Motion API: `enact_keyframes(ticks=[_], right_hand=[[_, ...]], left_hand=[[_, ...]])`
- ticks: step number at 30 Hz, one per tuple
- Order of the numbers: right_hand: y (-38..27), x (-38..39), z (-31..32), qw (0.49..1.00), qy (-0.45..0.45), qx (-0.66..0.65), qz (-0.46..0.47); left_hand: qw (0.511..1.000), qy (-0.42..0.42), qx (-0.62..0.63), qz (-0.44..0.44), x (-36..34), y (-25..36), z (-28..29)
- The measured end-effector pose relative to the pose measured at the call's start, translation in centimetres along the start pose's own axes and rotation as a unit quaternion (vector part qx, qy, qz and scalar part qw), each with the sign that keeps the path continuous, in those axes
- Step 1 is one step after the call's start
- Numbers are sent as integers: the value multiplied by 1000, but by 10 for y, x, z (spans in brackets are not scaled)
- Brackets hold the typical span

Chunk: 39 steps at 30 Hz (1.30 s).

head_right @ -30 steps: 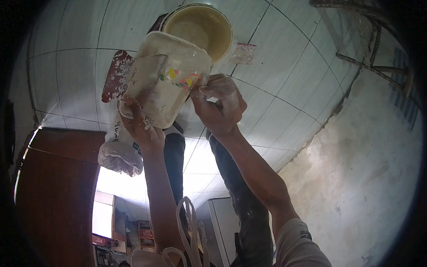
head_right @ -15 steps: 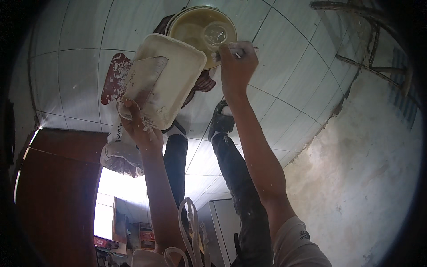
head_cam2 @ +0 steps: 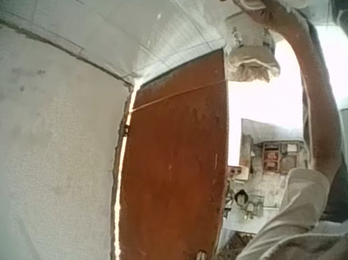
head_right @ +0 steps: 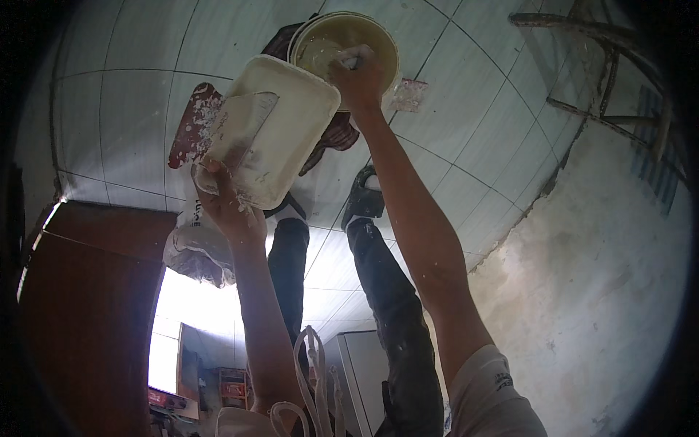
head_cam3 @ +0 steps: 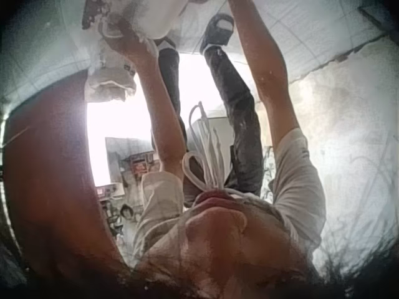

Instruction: Applying plaster or putty to a wall or ceiling surface using a tray and a putty knife.

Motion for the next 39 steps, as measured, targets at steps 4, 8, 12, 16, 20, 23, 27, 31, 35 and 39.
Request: enact_keyframes(ticks=[4,8,12,16,20,23,27,31,35,39], right_hand=[[-64,10,29,994,46,70,65],[-108,37,73,984,92,104,108],[-165,65,76,960,94,62,255],[-186,85,60,919,21,122,374],[-200,94,42,888,-22,123,443],[-195,93,38,897,-19,131,423],[-166,85,50,968,44,51,240],[-122,68,51,971,144,-191,-12],[-64,35,55,985,108,-122,-65],[-24,0,37,994,-43,97,2]], left_hand=[[1000,-2,7,-23,-8,2,4],[1000,13,27,-7,1,-4,1],[999,19,36,0,3,-1,0],[999,9,48,2,5,-2,-5],[999,14,48,7,6,-3,-8],[999,16,38,3,6,-2,-8],[999,16,38,10,8,-2,-10],[999,8,35,-12,5,1,-2],[999,10,43,1,6,2,-5],[998,-1,55,-10,6,-1,-5]])
Point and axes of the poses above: each hand's wrist, its own x-axis away from the middle knuckle, its own z-axis out of the back of the hand, y = z × x, the point moved 9 cm from there along -x, towards the middle knuckle, and after that the axes turned 15 degrees about z, right-handed, at the moved point
